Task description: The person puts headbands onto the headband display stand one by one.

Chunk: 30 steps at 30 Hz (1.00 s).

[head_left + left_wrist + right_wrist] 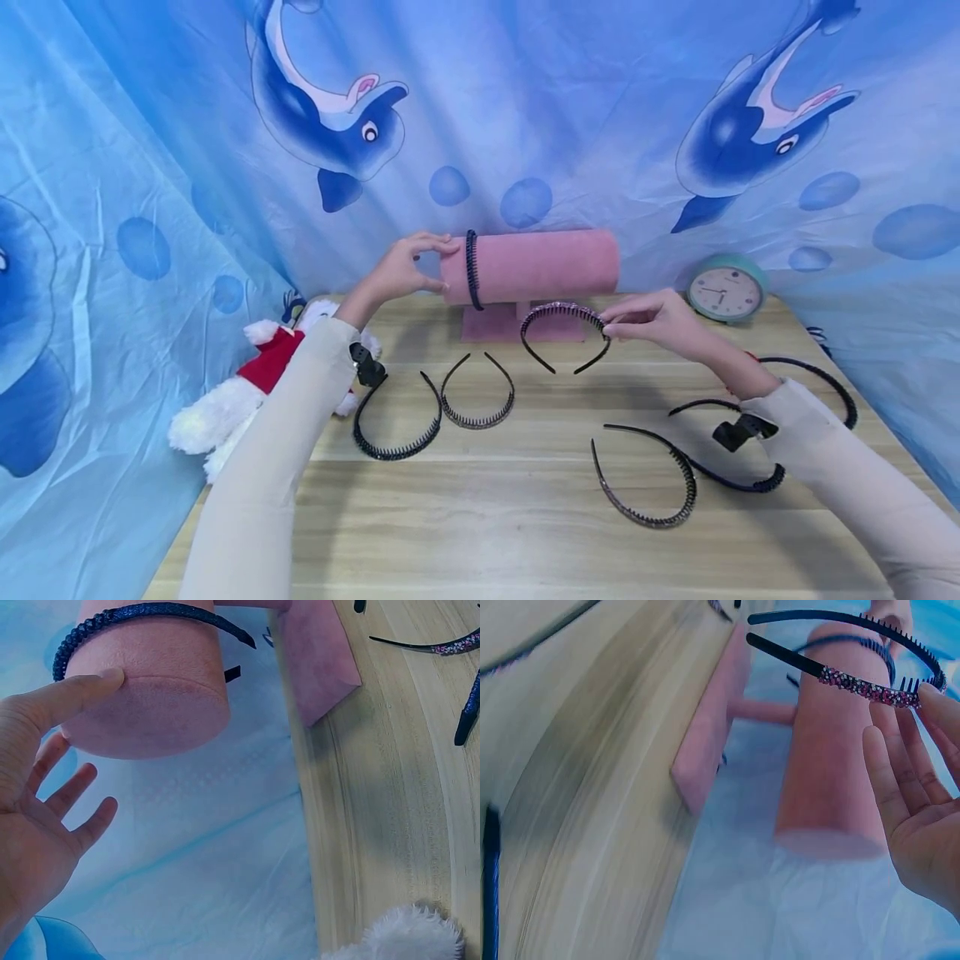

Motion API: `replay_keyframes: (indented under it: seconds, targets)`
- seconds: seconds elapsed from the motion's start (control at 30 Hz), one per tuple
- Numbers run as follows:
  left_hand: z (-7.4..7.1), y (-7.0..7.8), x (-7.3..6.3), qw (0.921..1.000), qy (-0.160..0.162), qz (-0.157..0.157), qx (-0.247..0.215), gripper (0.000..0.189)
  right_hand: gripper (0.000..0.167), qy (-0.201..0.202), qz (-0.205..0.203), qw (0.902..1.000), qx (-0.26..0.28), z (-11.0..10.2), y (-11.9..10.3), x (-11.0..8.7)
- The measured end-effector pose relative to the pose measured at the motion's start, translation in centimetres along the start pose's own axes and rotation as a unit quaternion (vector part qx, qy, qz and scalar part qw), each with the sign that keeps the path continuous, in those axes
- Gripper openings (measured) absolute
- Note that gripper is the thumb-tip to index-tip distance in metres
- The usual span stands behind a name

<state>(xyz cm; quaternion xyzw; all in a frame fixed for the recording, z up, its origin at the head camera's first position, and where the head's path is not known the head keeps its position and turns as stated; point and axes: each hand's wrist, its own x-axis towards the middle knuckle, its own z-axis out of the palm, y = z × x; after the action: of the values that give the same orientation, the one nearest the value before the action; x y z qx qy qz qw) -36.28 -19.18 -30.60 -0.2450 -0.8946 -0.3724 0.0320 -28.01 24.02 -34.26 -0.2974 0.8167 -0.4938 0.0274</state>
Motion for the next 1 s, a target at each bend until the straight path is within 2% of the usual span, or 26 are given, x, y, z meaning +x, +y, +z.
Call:
replay_keyframes:
  seconds: [0.33,0.4,0.57,0.87,1.0]
  targets:
    - [0.0,-0.3,0.1,1.0000,-0.004,0.005,-0.007,0.068,0.028,0.051,0.077,0.9952,-0.033,-4.0,1.0,-2.2]
    - [0.0,-0.3,0.1,0.9999,-0.005,0.007,-0.007,0.068,0.029,0.061,0.084,0.9937,-0.042,-4.7,1.2,-2.5]
    - [0.1,-0.4,-0.1,0.9999,0.002,0.011,-0.010,0.068,0.030,0.079,0.086,0.9928,-0.027,-6.1,1.9,-3.0]
    - [0.1,-0.4,-0.4,0.9997,0.005,0.013,-0.020,0.068,0.035,0.116,0.146,0.9820,-0.032,-8.0,2.1,-4.1]
    - [0.3,-0.4,-0.4,0.9995,0.006,0.019,-0.023,0.068,0.032,0.124,0.159,0.9791,-0.029,-8.9,2.6,-4.5]
